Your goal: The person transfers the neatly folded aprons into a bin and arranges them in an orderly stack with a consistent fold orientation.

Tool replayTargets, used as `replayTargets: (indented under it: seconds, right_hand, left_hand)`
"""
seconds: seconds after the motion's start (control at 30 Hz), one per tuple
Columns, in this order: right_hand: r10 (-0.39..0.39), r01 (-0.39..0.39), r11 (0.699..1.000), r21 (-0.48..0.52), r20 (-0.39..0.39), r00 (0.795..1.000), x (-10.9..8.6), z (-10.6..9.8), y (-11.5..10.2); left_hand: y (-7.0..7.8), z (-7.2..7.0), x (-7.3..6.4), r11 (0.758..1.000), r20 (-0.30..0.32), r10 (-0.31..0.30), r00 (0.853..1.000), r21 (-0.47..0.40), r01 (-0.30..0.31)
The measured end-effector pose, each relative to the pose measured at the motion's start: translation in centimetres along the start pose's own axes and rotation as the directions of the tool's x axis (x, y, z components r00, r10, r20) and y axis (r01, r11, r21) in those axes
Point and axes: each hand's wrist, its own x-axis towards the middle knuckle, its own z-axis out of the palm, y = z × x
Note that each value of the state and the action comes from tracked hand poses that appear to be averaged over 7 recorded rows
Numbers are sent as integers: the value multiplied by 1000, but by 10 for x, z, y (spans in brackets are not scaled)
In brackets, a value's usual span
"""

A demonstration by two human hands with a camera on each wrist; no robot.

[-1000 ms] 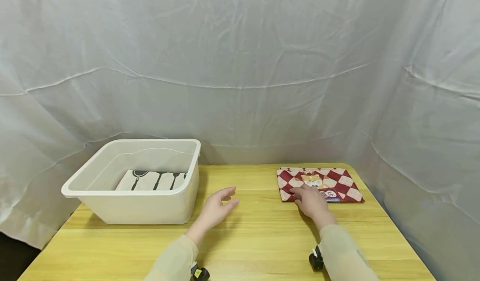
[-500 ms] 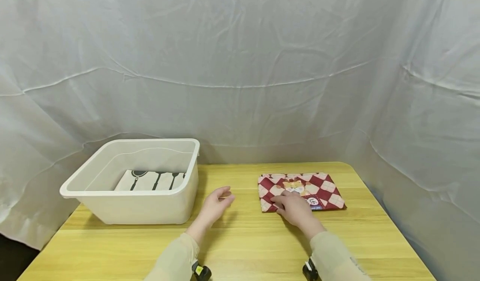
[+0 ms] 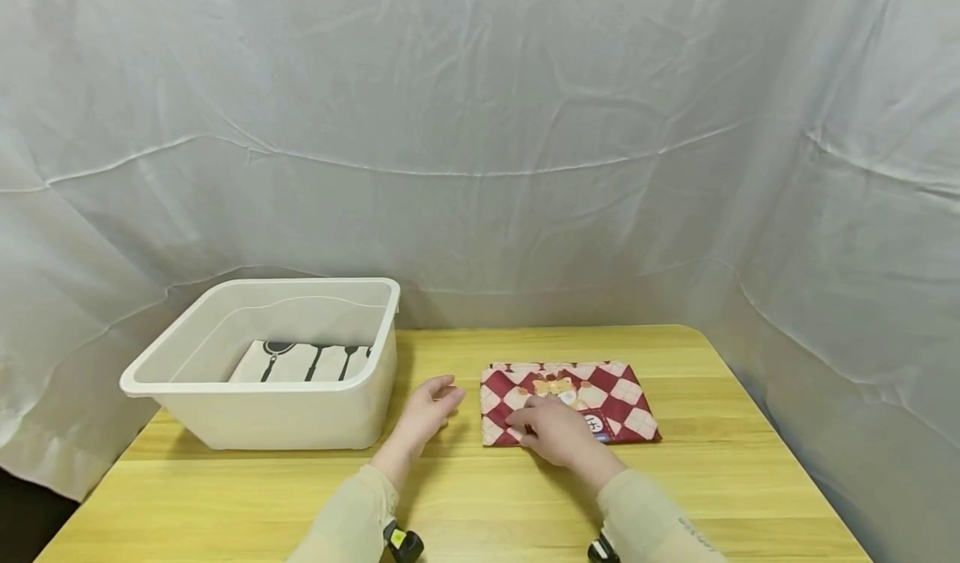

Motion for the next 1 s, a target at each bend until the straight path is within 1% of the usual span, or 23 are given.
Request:
replayTargets:
  seconds: [0.2,0.27,0.37,0.43,0.57,0.7,0.8,0.87,0.93,1.0]
  right_hand:
    - [-49,47,998,48,43,998,7,1,-8]
    - [-57,53,996,74,59,997,8,0,-9]
    - [-53,43,990,136,73,996,9,-4,-9]
    - [-35,21,983,182,77,996,8,-8,-8]
    - [30,-43,971,233,61,998,4,-18,-2]
    - [135,-136,965,222,21,991,-2,-25,9]
    - [224,-216,953,211,-15,975,-7,-31,20]
    - [269,-254,945,205,-50,962,-12,-34,28]
    - [321,-299,931,212,-77,944,-18,-37,37]
    - [356,-329,920,215,-100,929,-23,-40,45]
  left_hand:
    - [-1,1,3,1000,-41,6,999,21,-5]
    - [0,1,3,1000,-46,-4,999,19,5]
    - [2,2,3,1000,-47,-20,999,20,21]
    - [3,3,4,999,-45,-35,998,21,36]
    - [5,4,4,998,-42,-45,998,33,47]
    - [7,6,4,998,-39,-52,998,29,53]
    - [8,7,4,998,-33,-55,998,22,55]
    - [8,8,3,998,-29,-59,998,19,60]
    - [8,9,4,998,-29,-62,998,22,62]
    - [8,9,4,998,-29,-63,998,23,64]
